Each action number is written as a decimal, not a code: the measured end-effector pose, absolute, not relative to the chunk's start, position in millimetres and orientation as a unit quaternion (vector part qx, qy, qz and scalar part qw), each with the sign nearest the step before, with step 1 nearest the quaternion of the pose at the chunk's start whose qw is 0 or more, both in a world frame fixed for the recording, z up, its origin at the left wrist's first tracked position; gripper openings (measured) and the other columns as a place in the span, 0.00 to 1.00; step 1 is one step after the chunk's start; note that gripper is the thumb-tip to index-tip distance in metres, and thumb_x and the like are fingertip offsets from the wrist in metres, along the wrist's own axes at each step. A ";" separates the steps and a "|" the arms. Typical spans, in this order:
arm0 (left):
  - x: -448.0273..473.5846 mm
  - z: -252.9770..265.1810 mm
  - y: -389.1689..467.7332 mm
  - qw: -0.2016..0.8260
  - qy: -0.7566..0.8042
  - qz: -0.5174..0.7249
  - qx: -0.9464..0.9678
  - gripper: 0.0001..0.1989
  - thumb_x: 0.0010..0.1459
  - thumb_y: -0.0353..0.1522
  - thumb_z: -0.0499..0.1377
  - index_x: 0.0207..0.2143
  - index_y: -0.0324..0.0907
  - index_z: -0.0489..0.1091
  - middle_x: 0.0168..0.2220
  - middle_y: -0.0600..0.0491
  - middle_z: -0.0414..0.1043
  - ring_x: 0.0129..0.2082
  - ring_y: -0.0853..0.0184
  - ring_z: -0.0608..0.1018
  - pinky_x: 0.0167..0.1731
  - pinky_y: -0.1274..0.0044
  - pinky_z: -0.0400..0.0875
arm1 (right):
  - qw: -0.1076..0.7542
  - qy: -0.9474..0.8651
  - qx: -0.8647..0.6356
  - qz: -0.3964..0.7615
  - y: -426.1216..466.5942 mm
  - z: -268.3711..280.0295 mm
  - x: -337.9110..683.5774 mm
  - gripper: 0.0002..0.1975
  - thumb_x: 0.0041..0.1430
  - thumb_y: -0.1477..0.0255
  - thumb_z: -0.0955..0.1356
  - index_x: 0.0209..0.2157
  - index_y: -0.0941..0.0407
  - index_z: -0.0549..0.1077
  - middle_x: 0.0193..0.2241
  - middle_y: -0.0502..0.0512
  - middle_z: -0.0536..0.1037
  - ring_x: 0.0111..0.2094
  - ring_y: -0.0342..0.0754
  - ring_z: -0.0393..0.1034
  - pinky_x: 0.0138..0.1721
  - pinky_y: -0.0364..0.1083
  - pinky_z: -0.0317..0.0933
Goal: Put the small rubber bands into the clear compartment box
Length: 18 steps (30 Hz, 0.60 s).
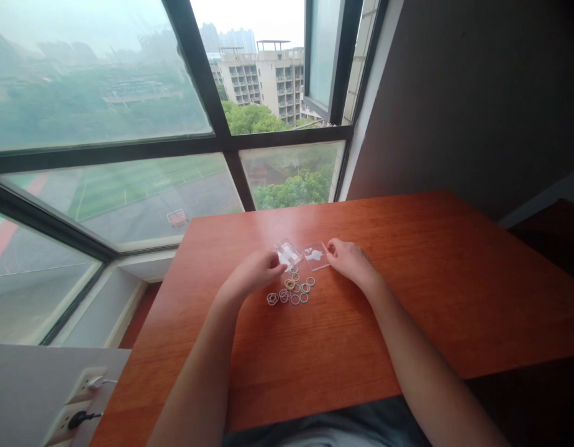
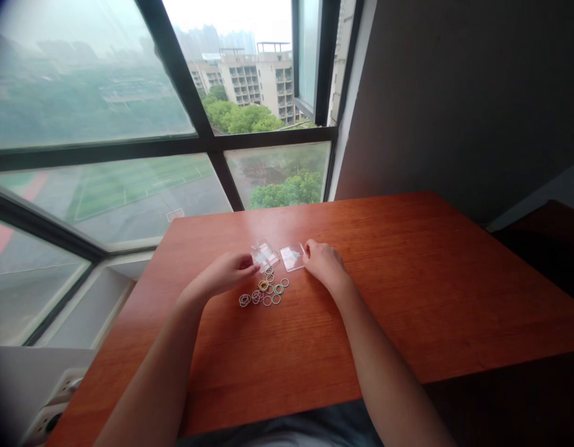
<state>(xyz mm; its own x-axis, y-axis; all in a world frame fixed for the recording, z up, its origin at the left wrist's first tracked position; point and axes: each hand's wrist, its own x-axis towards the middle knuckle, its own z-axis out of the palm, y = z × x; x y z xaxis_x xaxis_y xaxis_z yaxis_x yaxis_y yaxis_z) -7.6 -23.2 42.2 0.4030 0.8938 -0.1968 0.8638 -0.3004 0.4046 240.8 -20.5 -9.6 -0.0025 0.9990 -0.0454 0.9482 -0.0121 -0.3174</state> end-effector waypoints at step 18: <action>-5.8 -4.8 -1.4 0.149 0.614 0.173 0.756 0.20 0.59 0.36 0.51 0.53 0.42 0.65 0.34 0.51 0.75 0.33 0.65 0.75 0.32 0.76 0.64 | 0.074 -0.699 -0.703 0.109 -20.7 -10.8 229.0 0.13 0.62 0.67 0.60 0.44 0.51 0.71 0.37 0.56 0.79 0.38 0.51 0.72 0.32 0.43 0.54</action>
<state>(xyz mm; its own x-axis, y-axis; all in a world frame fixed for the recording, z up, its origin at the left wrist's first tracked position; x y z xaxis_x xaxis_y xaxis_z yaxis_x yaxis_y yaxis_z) -5.8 -1.4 -4.8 0.1869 0.9791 0.0798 0.8760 -0.2029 0.4376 229.0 -20.7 -10.8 -0.0006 0.9988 -0.0488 0.9664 -0.0119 -0.2566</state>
